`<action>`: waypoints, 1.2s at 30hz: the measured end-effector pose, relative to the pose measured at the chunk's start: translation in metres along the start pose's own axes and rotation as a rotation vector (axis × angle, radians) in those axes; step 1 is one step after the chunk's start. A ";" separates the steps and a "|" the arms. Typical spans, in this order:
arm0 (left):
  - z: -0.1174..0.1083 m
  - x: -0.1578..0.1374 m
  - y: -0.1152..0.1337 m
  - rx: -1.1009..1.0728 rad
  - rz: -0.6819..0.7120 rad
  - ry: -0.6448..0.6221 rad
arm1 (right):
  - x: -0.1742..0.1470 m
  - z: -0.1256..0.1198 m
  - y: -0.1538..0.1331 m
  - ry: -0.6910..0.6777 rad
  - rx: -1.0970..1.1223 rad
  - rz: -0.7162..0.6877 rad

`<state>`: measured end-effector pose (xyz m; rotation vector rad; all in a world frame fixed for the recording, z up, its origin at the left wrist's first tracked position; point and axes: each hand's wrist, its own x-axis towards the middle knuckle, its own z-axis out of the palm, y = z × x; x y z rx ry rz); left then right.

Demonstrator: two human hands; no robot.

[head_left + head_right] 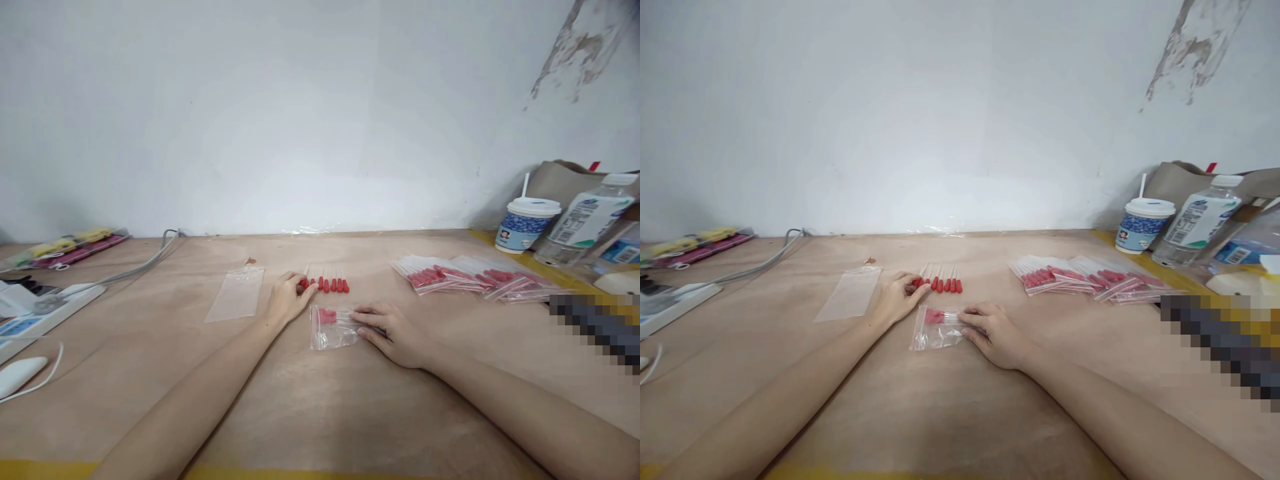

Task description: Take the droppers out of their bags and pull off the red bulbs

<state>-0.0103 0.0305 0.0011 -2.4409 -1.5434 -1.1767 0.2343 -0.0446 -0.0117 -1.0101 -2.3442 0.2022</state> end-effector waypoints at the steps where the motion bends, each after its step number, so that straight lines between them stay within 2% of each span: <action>1: 0.000 -0.002 -0.001 -0.039 -0.001 -0.015 | 0.000 0.000 0.000 -0.004 0.000 0.003; 8: -0.002 -0.003 -0.005 -0.117 -0.038 -0.042 | -0.001 0.000 0.000 -0.022 -0.004 0.017; 19: -0.001 -0.001 -0.018 -0.078 -0.182 0.144 | -0.001 -0.001 0.000 -0.016 0.004 0.007; 36: -0.005 0.007 -0.021 -0.091 -0.453 0.126 | -0.001 -0.001 0.001 -0.033 -0.006 0.008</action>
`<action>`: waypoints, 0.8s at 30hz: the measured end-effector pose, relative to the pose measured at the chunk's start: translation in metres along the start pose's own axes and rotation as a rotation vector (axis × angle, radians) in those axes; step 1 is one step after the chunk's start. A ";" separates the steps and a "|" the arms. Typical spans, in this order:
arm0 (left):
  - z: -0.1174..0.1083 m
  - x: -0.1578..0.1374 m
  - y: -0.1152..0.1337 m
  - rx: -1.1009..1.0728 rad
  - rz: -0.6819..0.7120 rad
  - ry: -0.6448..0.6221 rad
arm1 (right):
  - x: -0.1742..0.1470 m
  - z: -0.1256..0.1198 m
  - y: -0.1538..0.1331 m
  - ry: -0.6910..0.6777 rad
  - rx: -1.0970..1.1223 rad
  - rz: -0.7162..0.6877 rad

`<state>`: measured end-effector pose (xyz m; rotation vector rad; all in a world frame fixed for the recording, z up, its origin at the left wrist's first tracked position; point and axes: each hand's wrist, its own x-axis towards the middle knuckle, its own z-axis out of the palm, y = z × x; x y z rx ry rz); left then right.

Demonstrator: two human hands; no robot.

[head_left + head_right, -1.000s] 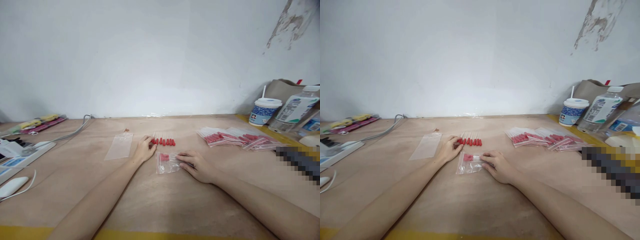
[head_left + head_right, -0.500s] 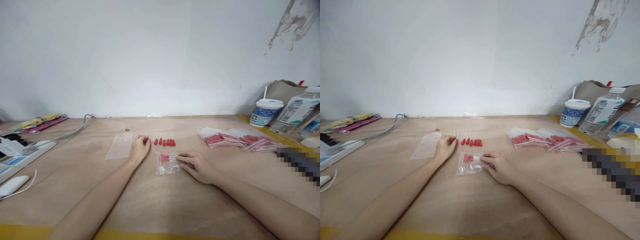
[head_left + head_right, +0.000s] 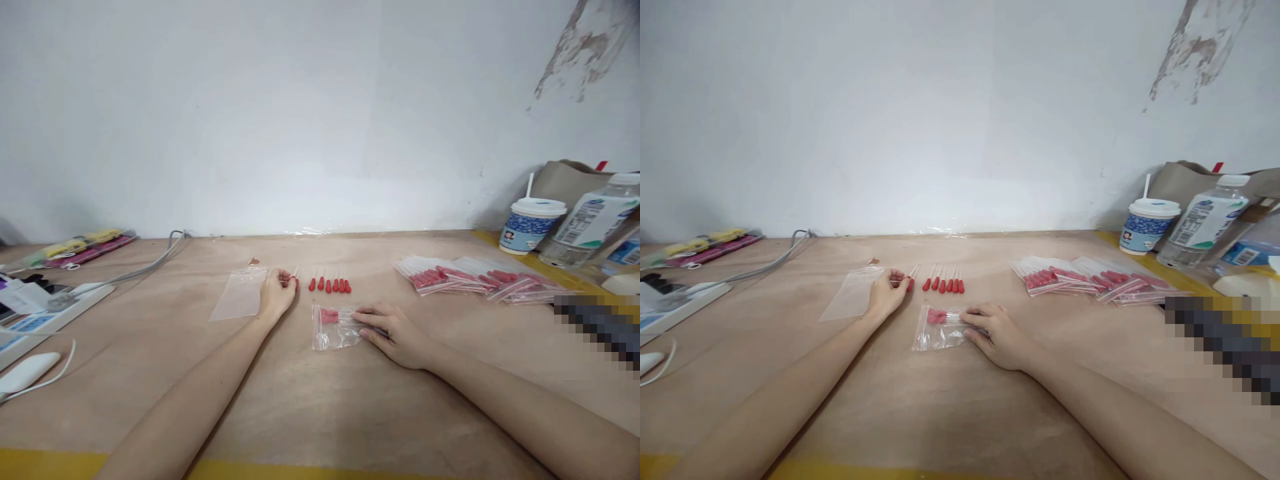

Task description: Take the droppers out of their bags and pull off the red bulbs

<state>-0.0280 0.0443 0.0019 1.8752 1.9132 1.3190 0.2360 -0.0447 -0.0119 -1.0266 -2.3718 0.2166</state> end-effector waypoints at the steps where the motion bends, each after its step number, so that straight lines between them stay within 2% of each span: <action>1: 0.000 0.000 0.000 0.002 -0.008 0.007 | 0.000 0.000 0.000 0.002 -0.001 -0.001; 5: -0.002 -0.002 0.001 0.026 0.002 0.007 | 0.000 -0.001 -0.001 0.004 0.002 -0.003; 16: 0.003 0.000 -0.007 -0.039 0.103 -0.130 | 0.000 -0.002 -0.003 0.013 0.008 -0.006; 20: 0.002 -0.001 -0.005 -0.036 0.130 -0.104 | 0.000 -0.002 -0.004 0.007 -0.001 0.009; 24: -0.004 -0.011 0.007 -0.012 0.223 -0.006 | 0.000 -0.003 -0.003 0.002 -0.002 -0.005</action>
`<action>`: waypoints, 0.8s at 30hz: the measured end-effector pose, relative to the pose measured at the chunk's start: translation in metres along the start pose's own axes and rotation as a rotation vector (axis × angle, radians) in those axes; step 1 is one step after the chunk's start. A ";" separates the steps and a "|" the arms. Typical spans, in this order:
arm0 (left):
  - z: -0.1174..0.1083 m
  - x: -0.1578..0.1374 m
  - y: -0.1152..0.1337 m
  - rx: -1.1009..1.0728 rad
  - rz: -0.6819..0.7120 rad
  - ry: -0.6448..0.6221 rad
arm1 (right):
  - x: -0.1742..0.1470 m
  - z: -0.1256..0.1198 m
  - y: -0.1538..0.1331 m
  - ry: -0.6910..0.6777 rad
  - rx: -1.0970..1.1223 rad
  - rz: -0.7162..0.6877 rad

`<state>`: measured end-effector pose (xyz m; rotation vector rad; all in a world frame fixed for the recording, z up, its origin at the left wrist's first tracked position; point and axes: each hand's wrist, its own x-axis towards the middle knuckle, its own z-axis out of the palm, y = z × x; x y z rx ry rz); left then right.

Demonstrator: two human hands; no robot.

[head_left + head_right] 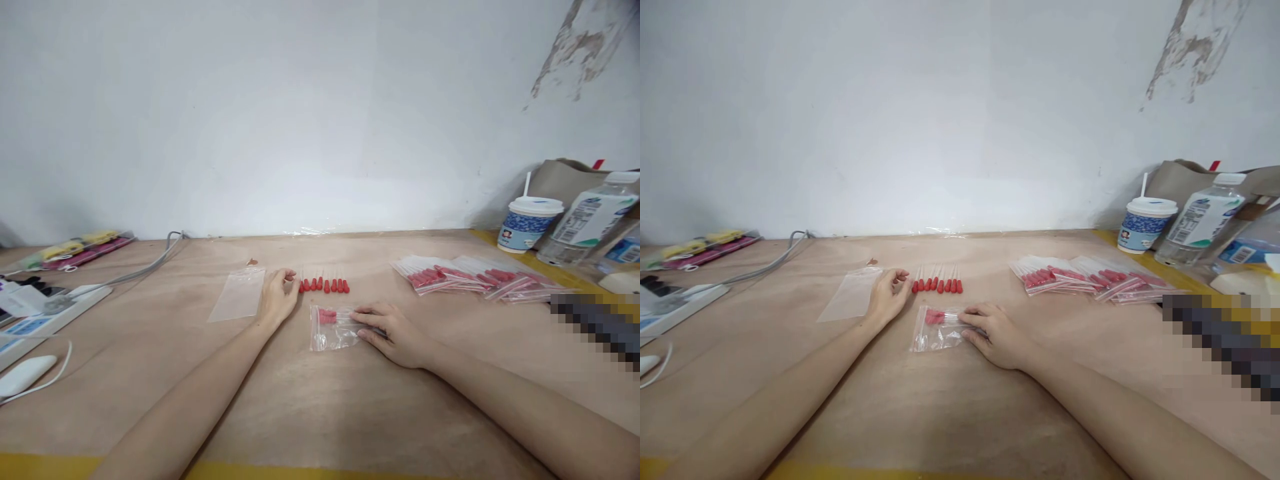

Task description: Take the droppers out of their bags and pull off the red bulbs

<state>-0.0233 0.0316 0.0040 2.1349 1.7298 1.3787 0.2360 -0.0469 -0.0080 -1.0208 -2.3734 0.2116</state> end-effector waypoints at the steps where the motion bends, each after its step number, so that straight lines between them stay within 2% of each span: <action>1: -0.003 -0.004 0.005 0.013 0.049 0.022 | 0.000 -0.001 0.000 -0.006 0.002 -0.007; 3: -0.011 -0.016 0.013 0.031 0.189 0.033 | 0.001 -0.001 0.001 -0.015 0.007 -0.017; 5: -0.021 -0.030 0.019 0.024 0.356 -0.019 | 0.001 -0.002 0.001 -0.019 0.016 -0.018; 7: -0.031 -0.043 0.022 -0.013 0.479 -0.142 | 0.001 -0.002 0.001 -0.024 0.023 -0.011; 9: -0.037 -0.052 0.024 -0.049 0.531 -0.269 | 0.001 -0.001 0.000 -0.025 0.031 -0.002; 15: -0.031 -0.049 0.032 -0.045 0.461 -0.430 | 0.001 -0.002 0.000 0.004 0.080 -0.028; 24: -0.028 -0.050 0.029 -0.075 0.299 -0.545 | 0.000 -0.003 0.001 -0.015 0.098 -0.034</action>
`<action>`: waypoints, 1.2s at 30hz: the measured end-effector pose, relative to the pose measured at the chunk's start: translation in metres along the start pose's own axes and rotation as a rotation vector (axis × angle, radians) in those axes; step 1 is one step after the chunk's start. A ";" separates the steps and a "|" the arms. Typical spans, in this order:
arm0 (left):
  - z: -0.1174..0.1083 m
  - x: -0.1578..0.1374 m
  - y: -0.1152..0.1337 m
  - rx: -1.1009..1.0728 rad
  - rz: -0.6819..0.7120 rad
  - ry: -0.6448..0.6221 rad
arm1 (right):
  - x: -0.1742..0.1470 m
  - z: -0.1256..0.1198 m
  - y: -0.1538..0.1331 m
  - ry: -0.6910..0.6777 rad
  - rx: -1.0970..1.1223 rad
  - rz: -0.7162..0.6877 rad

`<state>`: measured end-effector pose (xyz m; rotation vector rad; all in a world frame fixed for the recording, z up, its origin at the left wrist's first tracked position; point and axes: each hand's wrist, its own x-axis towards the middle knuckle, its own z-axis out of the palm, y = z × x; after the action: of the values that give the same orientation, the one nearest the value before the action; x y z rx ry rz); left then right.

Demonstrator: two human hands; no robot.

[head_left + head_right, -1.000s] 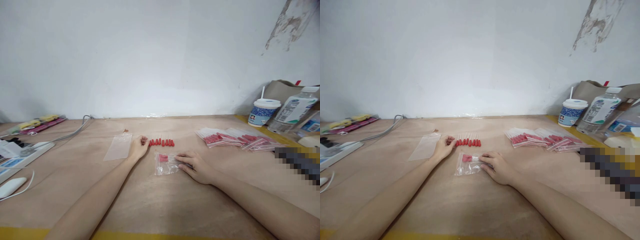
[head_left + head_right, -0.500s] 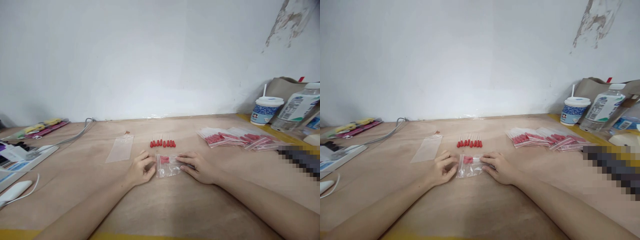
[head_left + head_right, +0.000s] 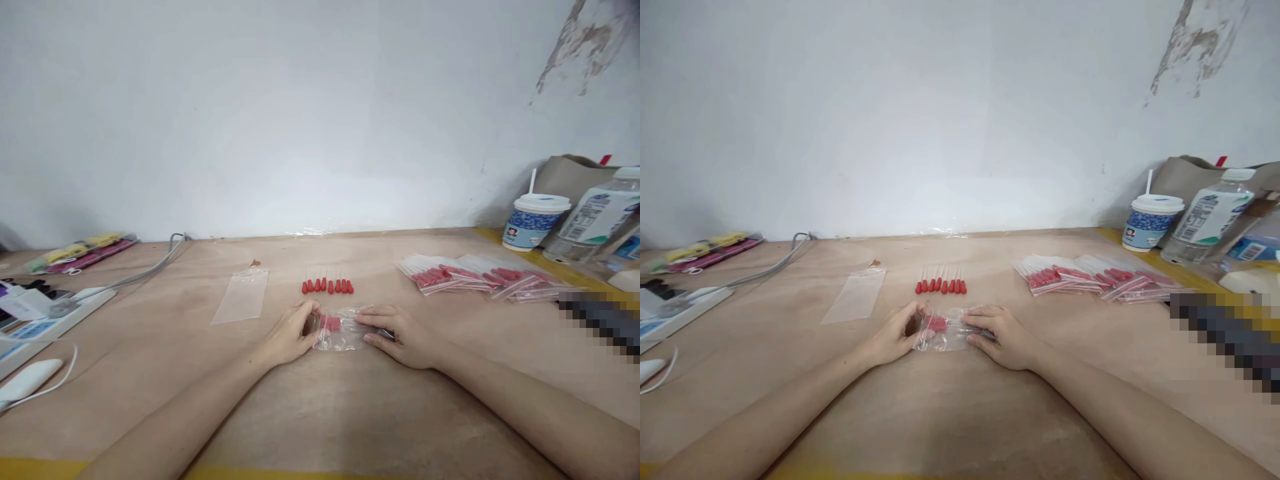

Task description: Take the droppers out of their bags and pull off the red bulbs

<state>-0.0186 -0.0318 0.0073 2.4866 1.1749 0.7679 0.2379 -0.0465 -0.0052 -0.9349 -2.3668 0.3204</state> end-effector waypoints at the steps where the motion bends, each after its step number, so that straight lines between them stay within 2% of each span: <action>1: -0.001 -0.001 0.001 -0.023 0.004 -0.002 | 0.000 0.000 0.000 0.002 -0.002 0.003; 5: -0.003 -0.003 0.002 -0.120 0.049 0.045 | 0.000 0.000 -0.001 0.010 0.001 0.005; 9: -0.002 -0.003 -0.002 -0.394 -0.075 0.027 | 0.000 0.000 -0.001 0.010 0.005 0.000; 11: -0.004 -0.001 -0.007 -0.545 -0.144 0.067 | 0.000 0.000 -0.001 0.000 0.002 -0.002; 14: -0.015 0.001 -0.021 -0.658 -0.252 0.175 | 0.000 0.000 0.001 -0.012 0.000 -0.010; 17: -0.036 0.003 -0.039 -0.659 -0.357 0.308 | -0.001 0.001 0.002 -0.022 -0.004 -0.003; 21: -0.069 0.005 -0.059 -0.660 -0.353 0.571 | -0.001 0.001 0.002 -0.031 -0.016 0.011; 25: -0.084 0.008 -0.066 -0.468 -0.343 0.797 | -0.001 0.001 0.001 -0.027 -0.014 0.013; 27: -0.080 0.011 -0.068 -0.292 -0.291 0.825 | -0.001 0.001 0.001 -0.029 -0.013 0.018; 33: -0.043 0.022 -0.075 0.242 0.166 0.595 | -0.001 0.001 0.001 -0.022 -0.014 0.017; 36: -0.029 0.029 -0.078 0.363 0.270 0.513 | -0.001 0.000 0.000 -0.030 -0.021 0.026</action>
<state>-0.0686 0.0405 0.0054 2.8847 1.2341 1.4493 0.2384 -0.0475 -0.0058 -0.9774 -2.3913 0.3219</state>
